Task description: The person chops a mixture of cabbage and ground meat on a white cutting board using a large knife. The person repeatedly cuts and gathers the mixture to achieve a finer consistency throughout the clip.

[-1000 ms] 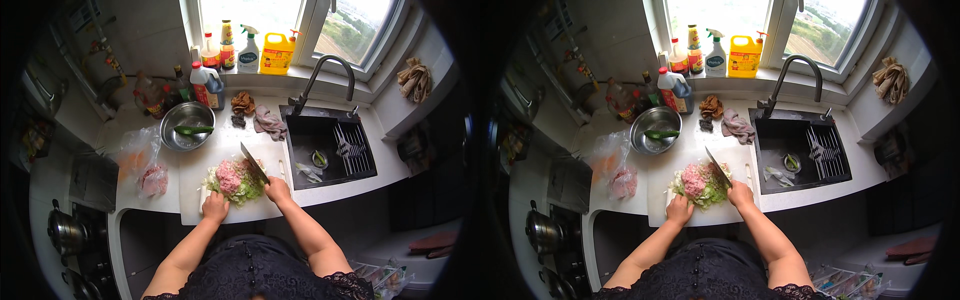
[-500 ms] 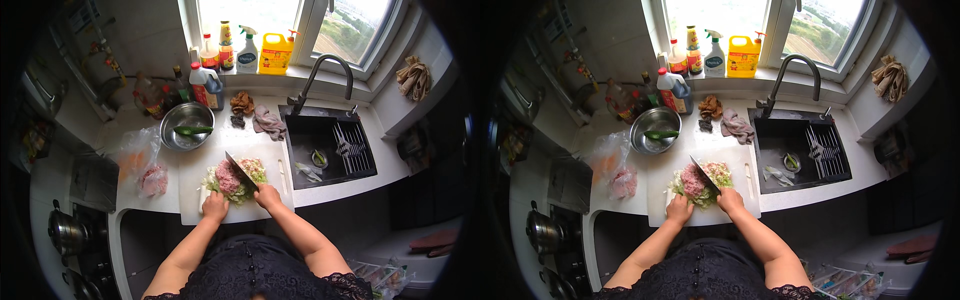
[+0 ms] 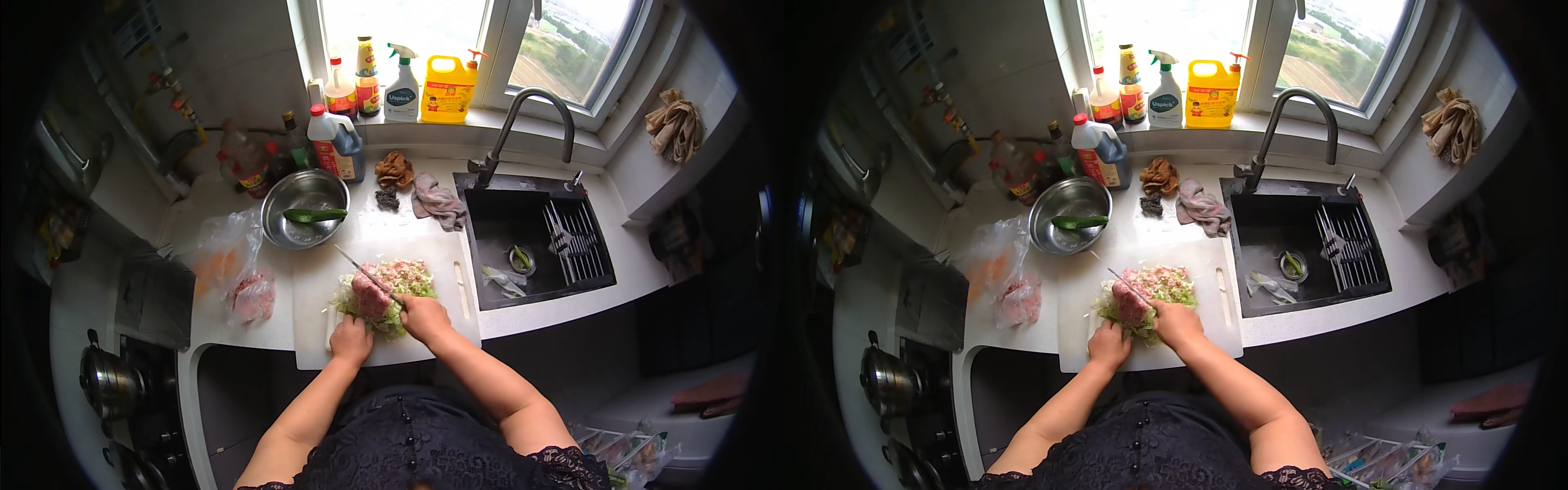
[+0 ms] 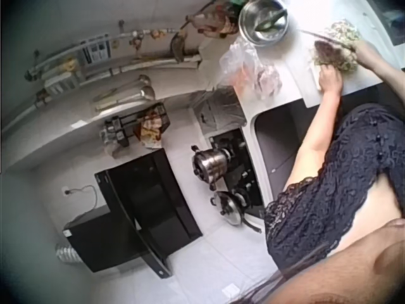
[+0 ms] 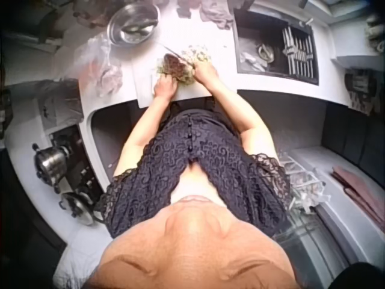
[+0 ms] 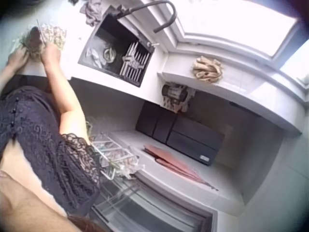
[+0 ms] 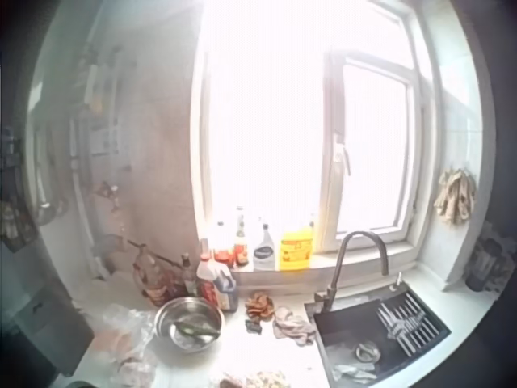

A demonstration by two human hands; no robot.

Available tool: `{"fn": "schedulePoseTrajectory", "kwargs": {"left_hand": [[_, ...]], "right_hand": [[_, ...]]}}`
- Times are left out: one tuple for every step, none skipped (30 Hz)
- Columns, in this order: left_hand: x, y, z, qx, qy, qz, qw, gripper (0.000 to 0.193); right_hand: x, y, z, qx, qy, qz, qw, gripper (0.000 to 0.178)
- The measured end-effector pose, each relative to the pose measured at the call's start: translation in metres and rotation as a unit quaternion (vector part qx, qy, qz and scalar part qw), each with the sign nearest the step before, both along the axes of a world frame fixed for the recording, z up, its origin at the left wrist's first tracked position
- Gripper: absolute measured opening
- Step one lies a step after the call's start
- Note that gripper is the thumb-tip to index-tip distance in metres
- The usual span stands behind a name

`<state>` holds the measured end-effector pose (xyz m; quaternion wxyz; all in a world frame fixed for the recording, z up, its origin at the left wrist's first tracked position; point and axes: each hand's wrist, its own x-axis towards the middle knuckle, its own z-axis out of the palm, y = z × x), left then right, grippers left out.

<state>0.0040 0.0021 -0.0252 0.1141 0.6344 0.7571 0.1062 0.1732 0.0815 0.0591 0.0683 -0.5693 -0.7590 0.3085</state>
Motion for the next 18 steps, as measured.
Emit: {"fn": "schedulePoseTrajectory", "kwargs": {"left_hand": [[0.001,0.000,0.000,0.003,-0.001,0.002,1.000,0.030],[0.002,0.000,0.000,0.006,-0.002,0.004,1.000,0.029],[0.003,0.001,-0.001,0.009,-0.003,0.006,1.000,0.029],[0.003,-0.001,-0.001,0.008,-0.001,0.001,1.000,0.028],[0.002,-0.001,-0.002,0.010,0.001,-0.004,1.000,0.028],[0.002,0.000,-0.002,0.012,0.002,-0.009,1.000,0.027],[0.000,-0.001,-0.003,0.016,0.002,-0.011,1.000,0.027],[0.000,-0.001,-0.005,0.019,0.001,-0.013,1.000,0.027],[-0.001,-0.001,-0.005,0.022,-0.001,-0.015,1.000,0.027],[-0.001,-0.001,-0.006,0.024,0.001,-0.016,1.000,0.027],[-0.001,-0.001,-0.006,0.025,0.002,-0.017,1.000,0.027],[-0.001,-0.002,-0.007,0.026,0.004,-0.017,0.999,0.027],[-0.001,-0.002,-0.007,0.033,0.002,-0.019,0.999,0.026],[-0.001,-0.002,-0.006,0.032,0.004,-0.015,0.999,0.026],[-0.001,-0.002,-0.005,0.030,0.006,-0.011,0.999,0.027],[0.000,-0.002,-0.003,0.030,0.008,-0.008,0.999,0.027],[0.000,-0.003,-0.001,0.029,0.004,-0.007,1.000,0.028],[0.001,-0.005,0.001,0.027,0.000,-0.005,1.000,0.028]], "right_hand": [[-0.005,-0.003,0.009,0.008,0.007,0.007,1.000,0.034],[-0.009,-0.004,0.008,0.009,0.008,0.012,1.000,0.035],[-0.012,-0.004,0.005,0.001,-0.006,0.020,1.000,0.035],[-0.015,-0.004,-0.002,-0.008,-0.019,0.028,0.999,0.035],[-0.013,-0.003,-0.011,-0.015,-0.034,0.021,0.999,0.036],[-0.009,-0.002,-0.023,-0.022,-0.050,0.015,0.998,0.036],[-0.007,-0.002,-0.024,-0.029,-0.065,0.011,0.997,0.036],[-0.002,-0.001,-0.023,-0.038,-0.069,0.001,0.997,0.036],[0.004,0.000,-0.021,-0.046,-0.073,-0.009,0.996,0.036],[0.009,0.000,-0.015,-0.055,-0.077,-0.019,0.995,0.036],[0.011,-0.001,-0.011,-0.066,-0.081,-0.025,0.994,0.037],[0.012,-0.001,-0.006,-0.058,-0.085,-0.016,0.995,0.037],[0.013,-0.002,-0.002,-0.052,-0.089,-0.009,0.995,0.037],[0.013,-0.002,0.001,-0.046,-0.093,-0.002,0.995,0.037],[0.010,-0.002,0.004,-0.031,-0.069,-0.002,0.997,0.037],[0.005,-0.003,0.005,-0.023,-0.057,-0.004,0.998,0.037],[-0.001,-0.004,0.005,-0.015,-0.046,-0.006,0.999,0.037],[-0.004,-0.004,0.006,-0.007,-0.034,-0.009,0.999,0.037]]}}
